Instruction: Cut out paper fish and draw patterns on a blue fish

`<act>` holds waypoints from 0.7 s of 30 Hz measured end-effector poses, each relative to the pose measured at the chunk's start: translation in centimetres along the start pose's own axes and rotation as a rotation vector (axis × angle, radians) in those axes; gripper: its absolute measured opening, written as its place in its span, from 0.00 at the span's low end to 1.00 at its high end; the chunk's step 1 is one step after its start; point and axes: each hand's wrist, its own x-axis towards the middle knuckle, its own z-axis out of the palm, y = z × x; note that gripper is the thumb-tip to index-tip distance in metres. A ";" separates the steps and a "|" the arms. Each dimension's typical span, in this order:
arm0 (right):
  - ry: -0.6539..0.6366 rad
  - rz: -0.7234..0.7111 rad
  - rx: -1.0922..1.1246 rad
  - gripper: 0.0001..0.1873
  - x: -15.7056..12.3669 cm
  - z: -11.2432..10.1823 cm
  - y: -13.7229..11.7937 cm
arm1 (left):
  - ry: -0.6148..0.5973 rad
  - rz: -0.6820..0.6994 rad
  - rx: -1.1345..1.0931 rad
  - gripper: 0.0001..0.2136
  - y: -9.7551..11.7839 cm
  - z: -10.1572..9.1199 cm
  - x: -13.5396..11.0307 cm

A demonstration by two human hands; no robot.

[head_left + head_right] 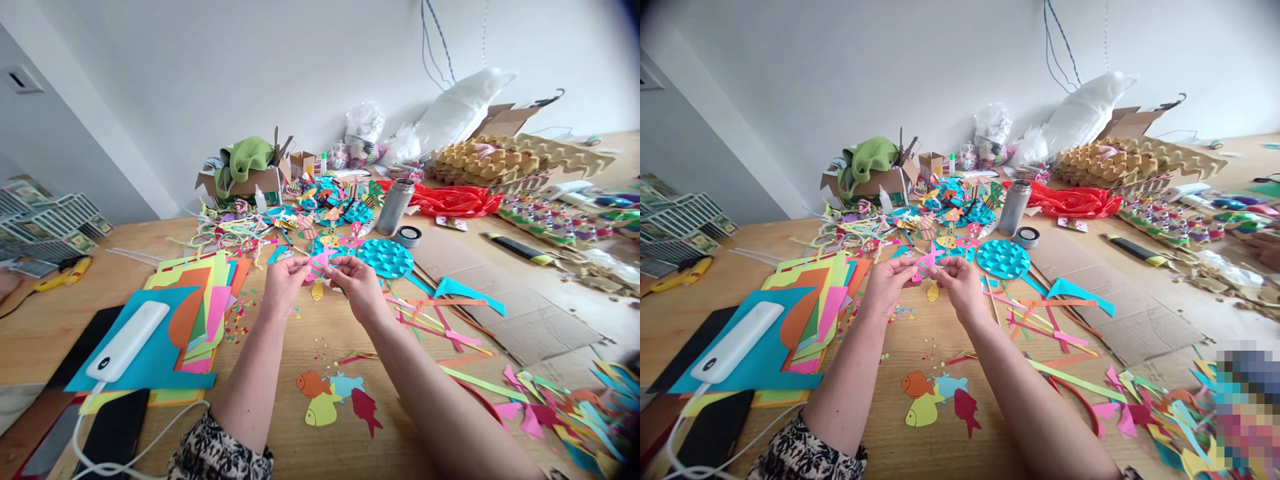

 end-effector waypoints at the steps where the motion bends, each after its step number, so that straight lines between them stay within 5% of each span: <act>1: -0.002 0.000 0.003 0.27 0.0 0.0 0.0 | 0.001 -0.004 -0.001 0.09 -0.1 0.0 0.0; 21: 0.023 0.000 -0.025 0.28 0.0 0.1 0.3 | 0.013 -0.041 0.006 0.10 -0.8 -0.1 0.5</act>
